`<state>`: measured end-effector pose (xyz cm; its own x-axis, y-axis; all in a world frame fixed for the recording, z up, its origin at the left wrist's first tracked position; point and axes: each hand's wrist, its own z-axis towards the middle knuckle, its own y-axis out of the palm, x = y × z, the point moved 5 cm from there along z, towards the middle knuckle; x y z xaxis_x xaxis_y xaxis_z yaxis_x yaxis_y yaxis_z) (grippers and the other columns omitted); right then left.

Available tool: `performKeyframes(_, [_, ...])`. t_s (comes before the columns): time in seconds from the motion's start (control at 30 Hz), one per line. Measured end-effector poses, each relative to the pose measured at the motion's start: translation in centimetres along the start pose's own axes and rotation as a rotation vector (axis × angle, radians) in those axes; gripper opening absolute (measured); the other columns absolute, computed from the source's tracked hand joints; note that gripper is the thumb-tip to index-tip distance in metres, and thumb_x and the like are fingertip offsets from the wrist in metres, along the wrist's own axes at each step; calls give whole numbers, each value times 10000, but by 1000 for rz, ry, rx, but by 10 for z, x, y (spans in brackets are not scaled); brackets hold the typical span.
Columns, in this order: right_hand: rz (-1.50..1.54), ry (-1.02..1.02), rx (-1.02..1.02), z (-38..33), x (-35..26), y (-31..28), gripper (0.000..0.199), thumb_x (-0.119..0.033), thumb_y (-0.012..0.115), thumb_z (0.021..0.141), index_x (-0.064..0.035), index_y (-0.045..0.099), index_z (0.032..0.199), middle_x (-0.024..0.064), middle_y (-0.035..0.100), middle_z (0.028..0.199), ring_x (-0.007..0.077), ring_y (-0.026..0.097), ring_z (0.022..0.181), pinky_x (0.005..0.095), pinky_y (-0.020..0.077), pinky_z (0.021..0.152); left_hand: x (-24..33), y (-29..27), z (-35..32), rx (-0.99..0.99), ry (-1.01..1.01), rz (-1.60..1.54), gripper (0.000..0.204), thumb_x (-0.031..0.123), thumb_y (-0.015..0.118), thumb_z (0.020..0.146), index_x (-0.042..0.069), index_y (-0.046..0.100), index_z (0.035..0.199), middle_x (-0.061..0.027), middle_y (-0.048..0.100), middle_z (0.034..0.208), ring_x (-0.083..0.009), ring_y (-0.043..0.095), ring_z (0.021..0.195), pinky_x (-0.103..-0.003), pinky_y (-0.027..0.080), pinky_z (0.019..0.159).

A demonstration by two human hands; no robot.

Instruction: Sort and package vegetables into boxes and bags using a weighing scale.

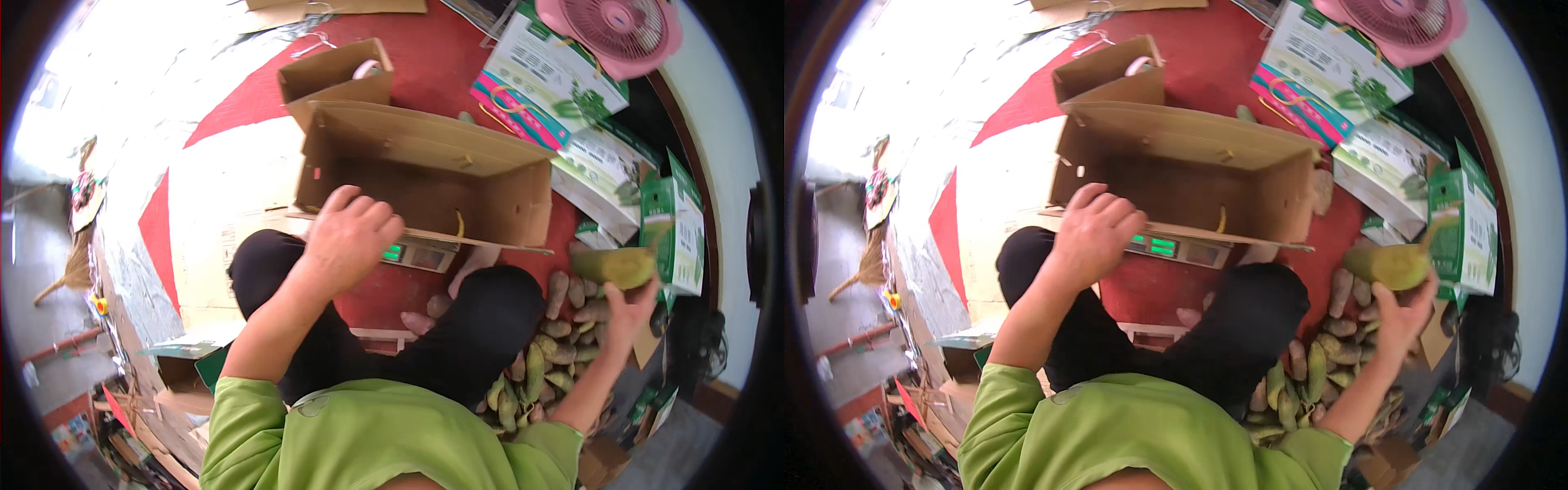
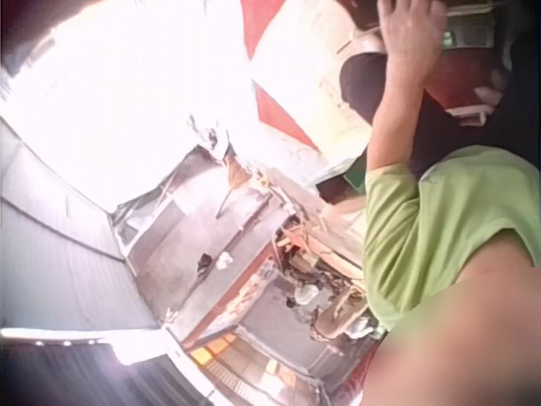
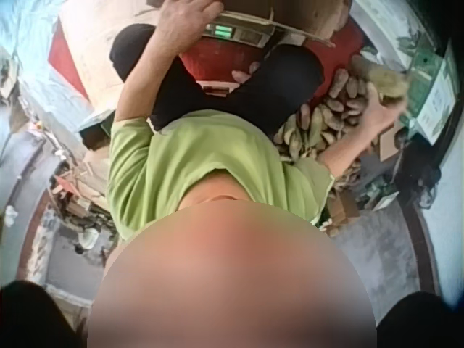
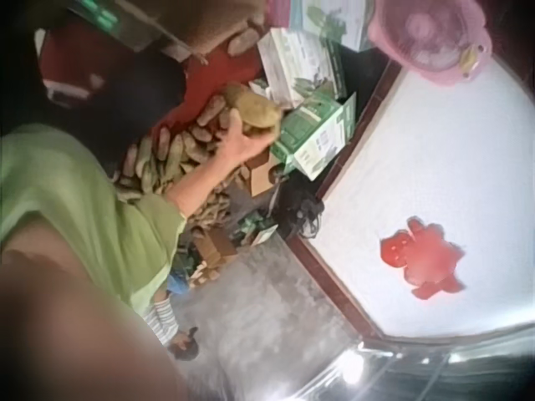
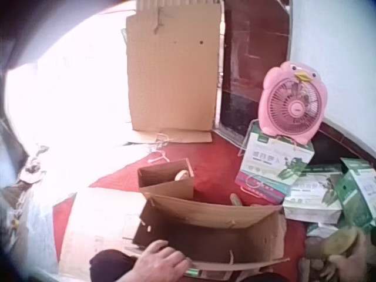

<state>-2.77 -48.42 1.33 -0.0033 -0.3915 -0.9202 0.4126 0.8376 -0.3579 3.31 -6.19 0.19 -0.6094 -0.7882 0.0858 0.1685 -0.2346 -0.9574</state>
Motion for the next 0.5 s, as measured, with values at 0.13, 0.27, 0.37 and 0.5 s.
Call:
performKeyframes(0.13, [156,-206,-203,28,-106,78,745,66,724,680,-20,383,1337,94,507,1251,224,499,1171,359,399,1006,-2,2,-5,42,21,3,64,156,550,736,131,577,788,-10,520,756,-186,572,798,-371,420,916])
performKeyframes(0.27, [42,-214,-659,34,-144,194,736,13,756,624,-49,456,1293,53,536,1217,192,520,1134,344,411,976,0,3,-9,38,17,-35,58,159,567,730,134,571,782,-8,521,763,-180,566,793,-354,414,877])
performKeyframes(0.37, [-97,-291,-942,35,-123,267,669,-18,769,609,-55,502,1222,67,571,1133,197,545,1076,347,430,917,3,2,-9,78,18,-36,58,154,570,725,135,573,780,-8,522,761,-176,567,783,-340,424,813])
performKeyframes(0.5, [-398,-253,-1194,33,-48,327,633,-76,809,598,-41,511,1155,158,595,1085,297,578,1035,367,456,881,3,3,-9,54,23,-93,64,157,576,721,139,568,782,-5,520,766,-175,573,770,-325,429,700])
